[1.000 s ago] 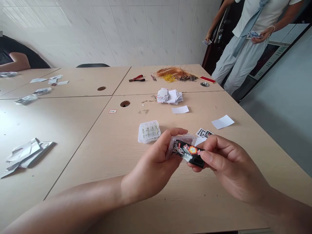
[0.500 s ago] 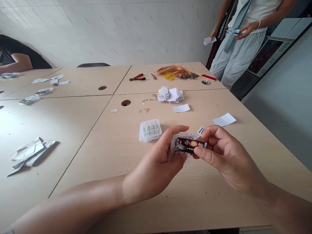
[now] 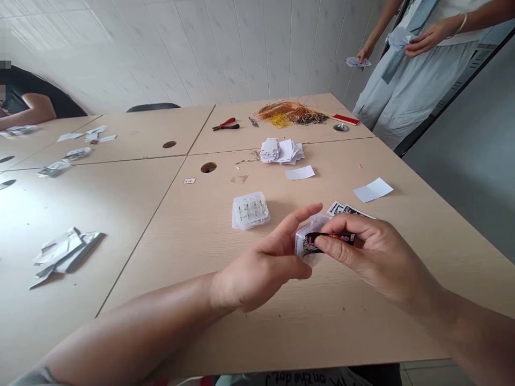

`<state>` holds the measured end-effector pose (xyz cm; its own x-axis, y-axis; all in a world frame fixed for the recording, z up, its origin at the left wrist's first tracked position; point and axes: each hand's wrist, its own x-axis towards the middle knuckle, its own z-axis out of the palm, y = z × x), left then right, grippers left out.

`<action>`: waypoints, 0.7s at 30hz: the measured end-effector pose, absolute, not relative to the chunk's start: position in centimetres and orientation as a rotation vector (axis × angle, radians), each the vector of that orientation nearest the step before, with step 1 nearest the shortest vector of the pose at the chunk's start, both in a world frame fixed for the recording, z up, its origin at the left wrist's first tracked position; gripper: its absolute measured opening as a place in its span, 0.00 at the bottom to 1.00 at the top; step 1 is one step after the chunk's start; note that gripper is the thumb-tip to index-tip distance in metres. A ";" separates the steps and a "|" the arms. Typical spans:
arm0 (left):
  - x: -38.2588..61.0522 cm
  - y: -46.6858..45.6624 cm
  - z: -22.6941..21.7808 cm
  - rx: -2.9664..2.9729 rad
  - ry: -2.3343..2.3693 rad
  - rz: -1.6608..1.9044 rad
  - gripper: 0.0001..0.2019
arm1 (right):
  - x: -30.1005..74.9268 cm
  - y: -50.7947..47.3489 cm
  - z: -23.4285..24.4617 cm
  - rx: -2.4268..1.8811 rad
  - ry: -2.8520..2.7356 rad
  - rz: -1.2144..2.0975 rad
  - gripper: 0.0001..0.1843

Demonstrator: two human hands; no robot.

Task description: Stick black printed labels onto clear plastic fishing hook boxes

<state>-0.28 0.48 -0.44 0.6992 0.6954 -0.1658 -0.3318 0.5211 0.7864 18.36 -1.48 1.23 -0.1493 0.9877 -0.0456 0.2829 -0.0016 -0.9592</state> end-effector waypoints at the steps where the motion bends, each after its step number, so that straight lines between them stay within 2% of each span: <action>1: -0.3 0.5 -0.4 0.803 0.498 0.638 0.35 | 18.4 -1.6 1.3 -1.354 -1.532 1.190 0.12; 9: -0.6 0.3 -0.6 0.841 0.414 0.578 0.30 | 18.2 -2.1 1.4 -1.255 -1.529 1.100 0.10; 13: -0.6 0.2 -0.6 0.806 0.410 0.595 0.17 | 18.2 -2.2 0.9 -1.219 -1.515 1.086 0.08; 16: -0.4 0.2 -0.5 0.761 0.398 0.635 0.16 | 18.2 -2.3 0.7 -1.189 -1.519 1.036 0.04; 21: -0.2 0.3 -0.6 0.753 0.423 0.664 0.13 | 17.9 -2.3 1.1 -1.220 -1.478 1.117 0.06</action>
